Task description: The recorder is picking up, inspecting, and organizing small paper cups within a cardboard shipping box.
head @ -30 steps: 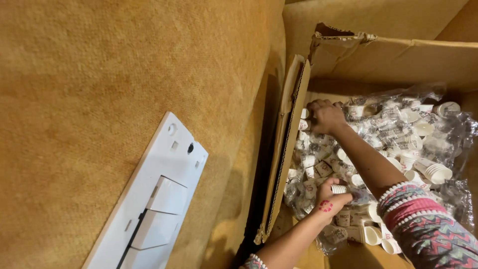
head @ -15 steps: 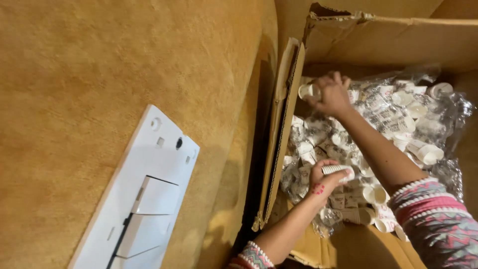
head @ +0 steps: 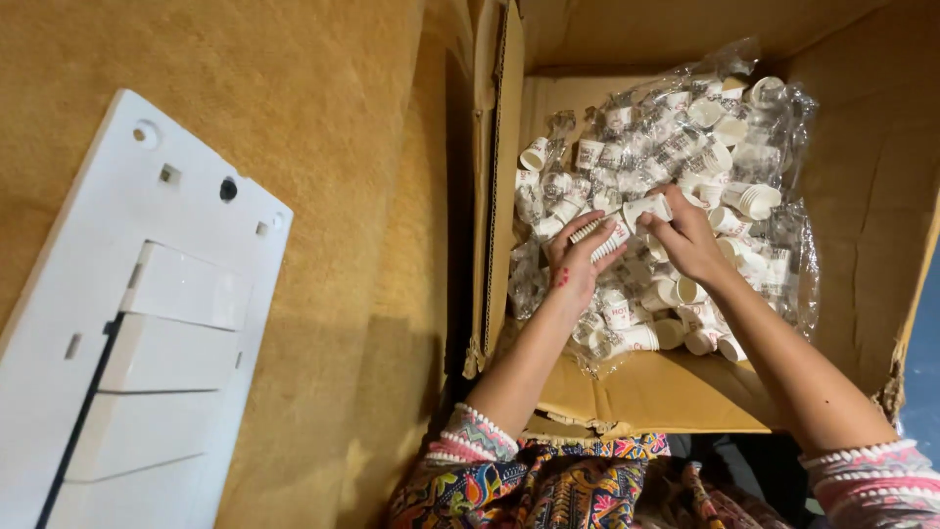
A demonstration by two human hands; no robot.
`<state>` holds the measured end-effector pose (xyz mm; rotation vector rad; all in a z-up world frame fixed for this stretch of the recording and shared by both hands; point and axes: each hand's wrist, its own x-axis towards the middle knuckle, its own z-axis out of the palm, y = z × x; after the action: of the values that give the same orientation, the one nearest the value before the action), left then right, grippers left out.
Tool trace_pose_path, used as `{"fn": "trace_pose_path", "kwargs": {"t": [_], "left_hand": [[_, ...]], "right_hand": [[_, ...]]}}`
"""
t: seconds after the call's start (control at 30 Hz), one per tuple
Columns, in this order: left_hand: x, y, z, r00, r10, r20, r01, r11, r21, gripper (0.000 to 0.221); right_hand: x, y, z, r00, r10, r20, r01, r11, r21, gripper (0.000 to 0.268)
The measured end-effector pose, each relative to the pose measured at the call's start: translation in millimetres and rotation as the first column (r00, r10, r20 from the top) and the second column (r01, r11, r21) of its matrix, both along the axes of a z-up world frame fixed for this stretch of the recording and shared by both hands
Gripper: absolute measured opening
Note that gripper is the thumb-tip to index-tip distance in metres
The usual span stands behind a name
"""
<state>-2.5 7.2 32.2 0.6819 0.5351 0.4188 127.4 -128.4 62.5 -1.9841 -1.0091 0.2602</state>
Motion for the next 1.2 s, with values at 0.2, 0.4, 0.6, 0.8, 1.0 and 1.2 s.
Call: {"fn": "trace_pose_path", "kwargs": {"t": [0.2, 0.4, 0.6, 0.8, 1.0, 1.2], "left_hand": [[-3.5, -10.5, 8.2, 0.993, -0.115, -0.033, 0.116, 0.992, 0.045, 0.036], [-4.1, -4.7, 1.6, 0.999, -0.045, -0.017, 0.046, 0.998, 0.035, 0.041], [-4.3, 8.2, -7.2, 0.981, 0.192, 0.003, -0.191, 0.98, -0.055, 0.048], [-4.2, -2.4, 3.3, 0.989, 0.121, -0.082, -0.125, 0.992, -0.037, 0.048], [-1.4, -0.1, -7.1, 0.994, 0.105, -0.038, -0.107, 0.993, -0.058, 0.049], [-8.5, -3.6, -0.5, 0.995, 0.058, -0.084, -0.06, 0.998, -0.029, 0.044]], "right_hand": [[0.0, -5.4, -6.0, 0.992, 0.126, -0.028, -0.128, 0.99, -0.053, 0.045], [1.4, -1.1, -32.5, 0.963, 0.059, -0.262, -0.056, 0.998, 0.017, 0.06], [-10.0, 11.3, -59.3, 0.952, 0.131, 0.277, -0.048, 0.957, -0.288, 0.028], [-17.6, 15.0, -107.0, 0.67, 0.319, 0.67, -0.061, 0.923, -0.379, 0.022], [-9.6, 13.9, -86.9, 0.725, 0.266, 0.635, 0.012, 0.918, -0.397, 0.018], [-10.1, 8.1, -55.4, 0.816, 0.041, 0.577, 0.055, 0.987, -0.148, 0.02]]}}
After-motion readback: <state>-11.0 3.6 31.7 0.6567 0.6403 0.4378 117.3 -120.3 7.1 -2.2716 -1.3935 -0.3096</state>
